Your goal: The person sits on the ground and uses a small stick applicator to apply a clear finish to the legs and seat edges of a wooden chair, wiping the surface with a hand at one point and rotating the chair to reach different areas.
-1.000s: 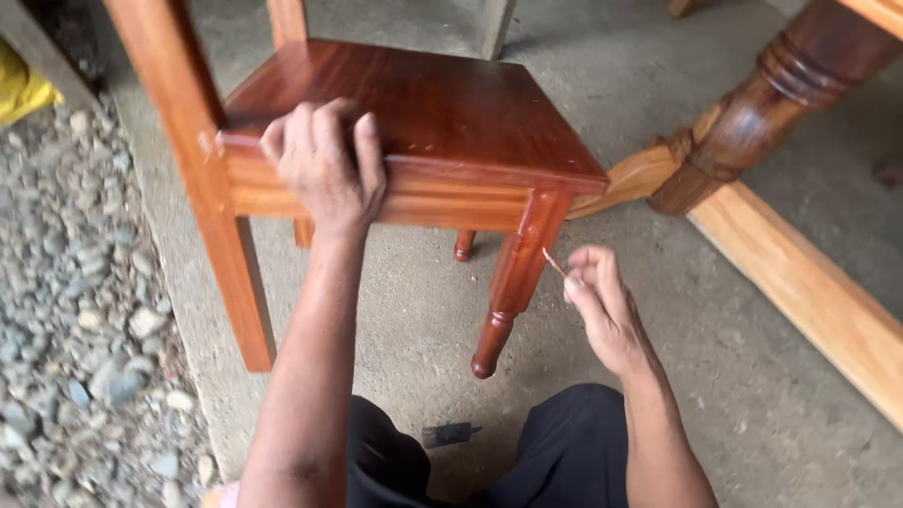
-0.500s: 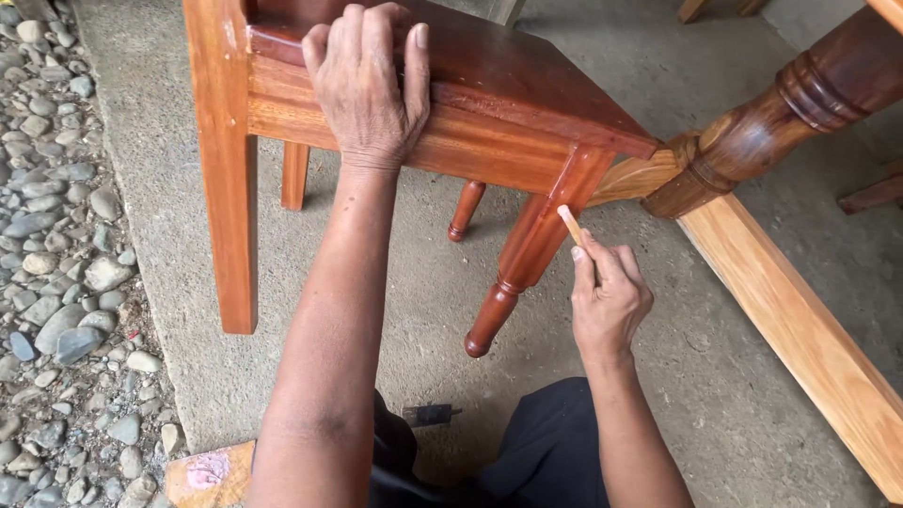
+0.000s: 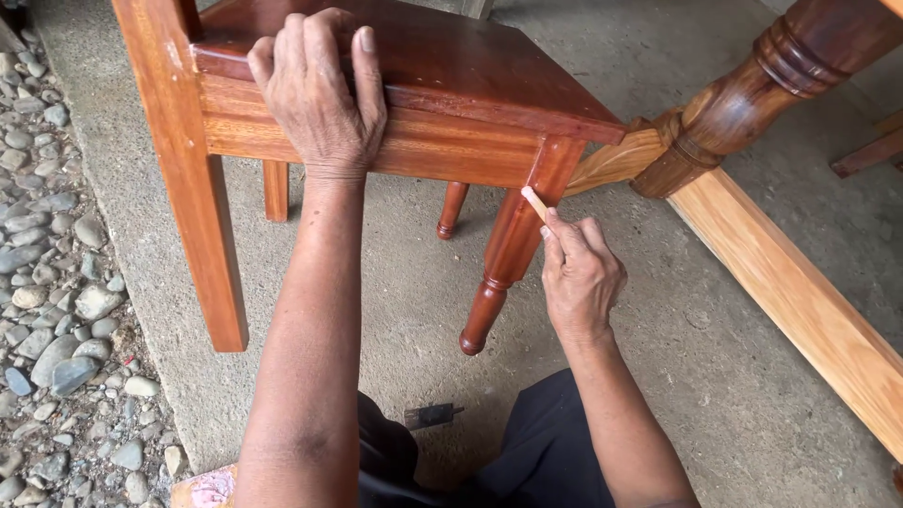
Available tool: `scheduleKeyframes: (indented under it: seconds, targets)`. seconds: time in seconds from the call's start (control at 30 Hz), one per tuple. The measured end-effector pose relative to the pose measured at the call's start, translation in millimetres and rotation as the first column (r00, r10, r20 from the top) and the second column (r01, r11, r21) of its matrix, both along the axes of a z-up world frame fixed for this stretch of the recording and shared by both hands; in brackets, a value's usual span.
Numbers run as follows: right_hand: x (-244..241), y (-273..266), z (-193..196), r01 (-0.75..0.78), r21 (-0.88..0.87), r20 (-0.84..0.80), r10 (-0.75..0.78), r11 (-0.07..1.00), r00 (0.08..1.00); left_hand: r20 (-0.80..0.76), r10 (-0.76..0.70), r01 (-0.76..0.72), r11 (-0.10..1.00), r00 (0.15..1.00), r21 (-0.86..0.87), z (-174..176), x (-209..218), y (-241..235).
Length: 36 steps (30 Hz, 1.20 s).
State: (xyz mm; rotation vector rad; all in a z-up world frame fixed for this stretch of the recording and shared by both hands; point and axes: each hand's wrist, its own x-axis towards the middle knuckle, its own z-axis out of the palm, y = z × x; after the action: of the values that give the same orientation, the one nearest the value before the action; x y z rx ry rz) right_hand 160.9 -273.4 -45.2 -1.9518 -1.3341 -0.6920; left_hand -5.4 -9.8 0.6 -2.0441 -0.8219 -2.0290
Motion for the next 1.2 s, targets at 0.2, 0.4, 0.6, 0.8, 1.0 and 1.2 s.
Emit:
scheduleKeyframes:
  seconds: [0.2, 0.4, 0.6, 0.8, 1.0, 1.2]
  targets:
    - [1.3, 0.1, -1.6, -0.036, 0.004, 0.027, 0.036, 0.999, 0.999, -0.001, 0.016, -0.016, 1.000, 1.000, -0.019, 1.8, -0.5, -1.6]
    - [0.7, 1.3, -0.8, -0.038, 0.006, 0.020, 0.038, 0.999, 0.999, 0.004, 0.030, -0.030, 0.999, 1.000, -0.016, 1.3, -1.0, -1.7]
    - [-4.6, 3.2, -1.2, -0.045, -0.003, 0.048, 0.045, 0.999, 0.998, -0.006, 0.022, -0.022, 0.999, 1.000, -0.037, -4.1, -0.4, -2.7]
    - [0.1, -11.0, -8.8, -0.039, -0.025, -0.122, 0.035, 0.999, 0.992, -0.006, 0.030, -0.030, 0.999, 1.000, -0.019, -1.7, -1.3, -0.7]
    - [1.4, -7.4, -9.2, -0.036, 0.058, -0.085, 0.041, 0.998, 0.996, -0.012, 0.019, -0.019, 1.000, 1.000, -0.008, -1.5, -0.7, 0.7]
    - [0.1, -2.3, -11.6, -0.005, 0.035, -0.101, 0.008, 0.999, 0.995, -0.020, 0.018, -0.019, 0.999, 1.000, -0.041, -3.8, -0.8, 1.0]
